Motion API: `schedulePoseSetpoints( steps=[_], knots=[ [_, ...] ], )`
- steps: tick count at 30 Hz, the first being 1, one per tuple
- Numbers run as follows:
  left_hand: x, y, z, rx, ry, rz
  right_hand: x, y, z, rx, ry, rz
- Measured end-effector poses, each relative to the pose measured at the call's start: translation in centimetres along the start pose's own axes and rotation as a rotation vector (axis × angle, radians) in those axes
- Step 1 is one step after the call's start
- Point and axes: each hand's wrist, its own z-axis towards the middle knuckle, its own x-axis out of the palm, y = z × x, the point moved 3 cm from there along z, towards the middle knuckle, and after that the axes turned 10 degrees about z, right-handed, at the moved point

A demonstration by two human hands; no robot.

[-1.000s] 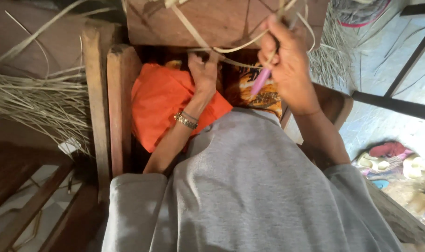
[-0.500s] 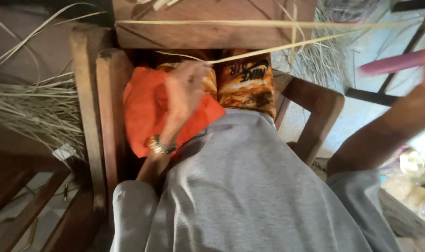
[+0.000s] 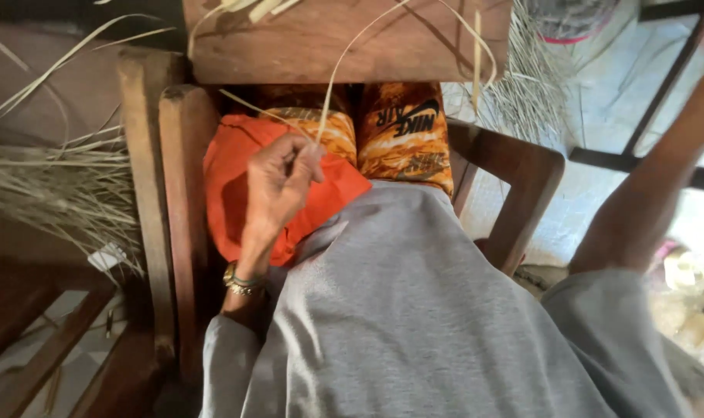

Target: Splitting dried straw strands into thinner strips for craft work using hands and a small blade.

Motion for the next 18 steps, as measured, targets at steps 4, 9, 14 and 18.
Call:
schedulePoseSetpoints(
  steps=[4, 9, 14, 18],
  knots=[
    [1.3, -2.5, -0.9, -0.006, -0.056, -0.092, 13.5, -0.9, 3.3, 0.082, 0.029, -0.095],
    [3.8, -6.5, -1.6, 0.228, 0.09, 0.138, 21.9, -4.4, 4.1, 0.159, 0.028, -0.067],
    [3.4, -7.4, -2.0, 0.29, 0.099, 0.235, 23.6, -3.5, 4.4, 0.042, 0.039, 0.13],
    [3.1, -6.9, -1.7, 0.322, 0.11, 0.12, 21.7, -2.8, 4.2, -0.109, 0.195, 0.228]
  ],
)
